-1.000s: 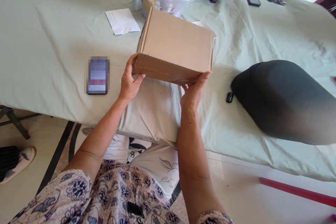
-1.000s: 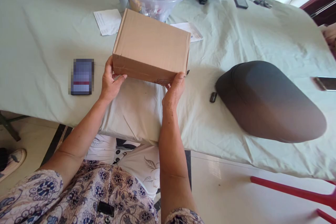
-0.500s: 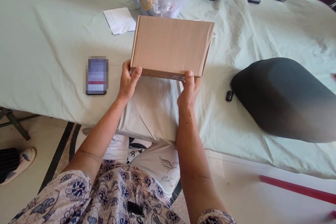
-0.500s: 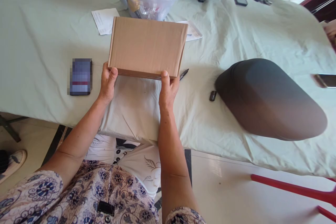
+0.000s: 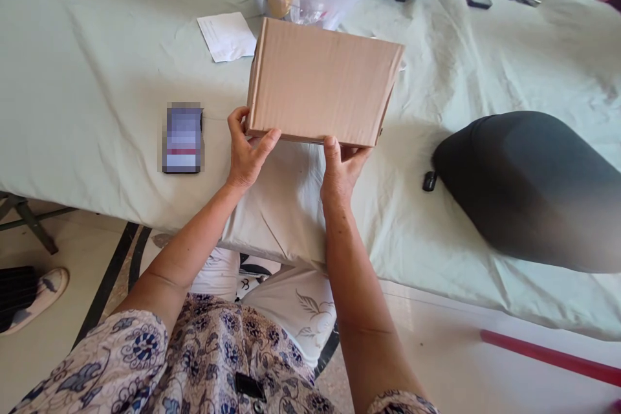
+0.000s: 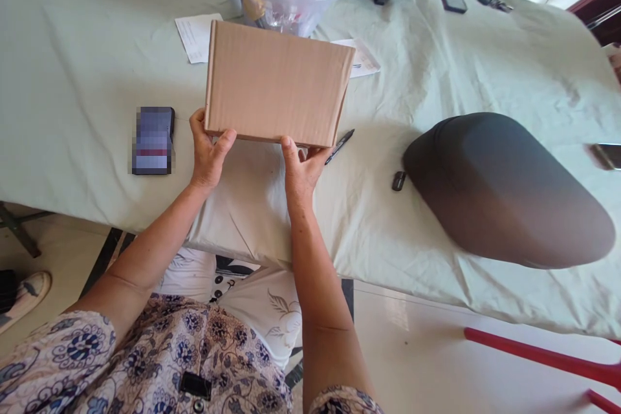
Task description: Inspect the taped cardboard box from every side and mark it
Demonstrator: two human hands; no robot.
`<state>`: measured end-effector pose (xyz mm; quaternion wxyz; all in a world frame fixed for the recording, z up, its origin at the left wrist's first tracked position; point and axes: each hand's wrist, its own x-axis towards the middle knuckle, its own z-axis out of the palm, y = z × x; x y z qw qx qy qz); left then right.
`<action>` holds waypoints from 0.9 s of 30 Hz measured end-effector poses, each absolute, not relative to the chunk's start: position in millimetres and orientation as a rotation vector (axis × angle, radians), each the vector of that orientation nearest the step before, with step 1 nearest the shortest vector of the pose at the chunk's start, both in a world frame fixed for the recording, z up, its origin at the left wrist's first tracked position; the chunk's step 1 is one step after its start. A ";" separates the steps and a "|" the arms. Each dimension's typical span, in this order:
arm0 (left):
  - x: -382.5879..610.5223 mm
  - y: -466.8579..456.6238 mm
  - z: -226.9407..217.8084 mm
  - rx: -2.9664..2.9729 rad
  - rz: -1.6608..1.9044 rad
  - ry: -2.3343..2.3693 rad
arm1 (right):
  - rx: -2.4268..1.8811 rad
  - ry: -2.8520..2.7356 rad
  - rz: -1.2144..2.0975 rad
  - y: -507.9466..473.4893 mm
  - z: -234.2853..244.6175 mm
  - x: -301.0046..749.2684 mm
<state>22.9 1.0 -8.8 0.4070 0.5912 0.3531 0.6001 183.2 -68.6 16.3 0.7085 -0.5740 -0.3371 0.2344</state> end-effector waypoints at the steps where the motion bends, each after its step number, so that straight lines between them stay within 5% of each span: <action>1: 25.4 -0.3 -9.3 1.499 1.531 0.900 | -1.284 -0.747 0.518 -67.6 14.0 182.5; 27: 22.9 11.7 -3.6 1.471 1.744 0.808 | -1.385 -0.695 0.554 -73.6 20.4 195.5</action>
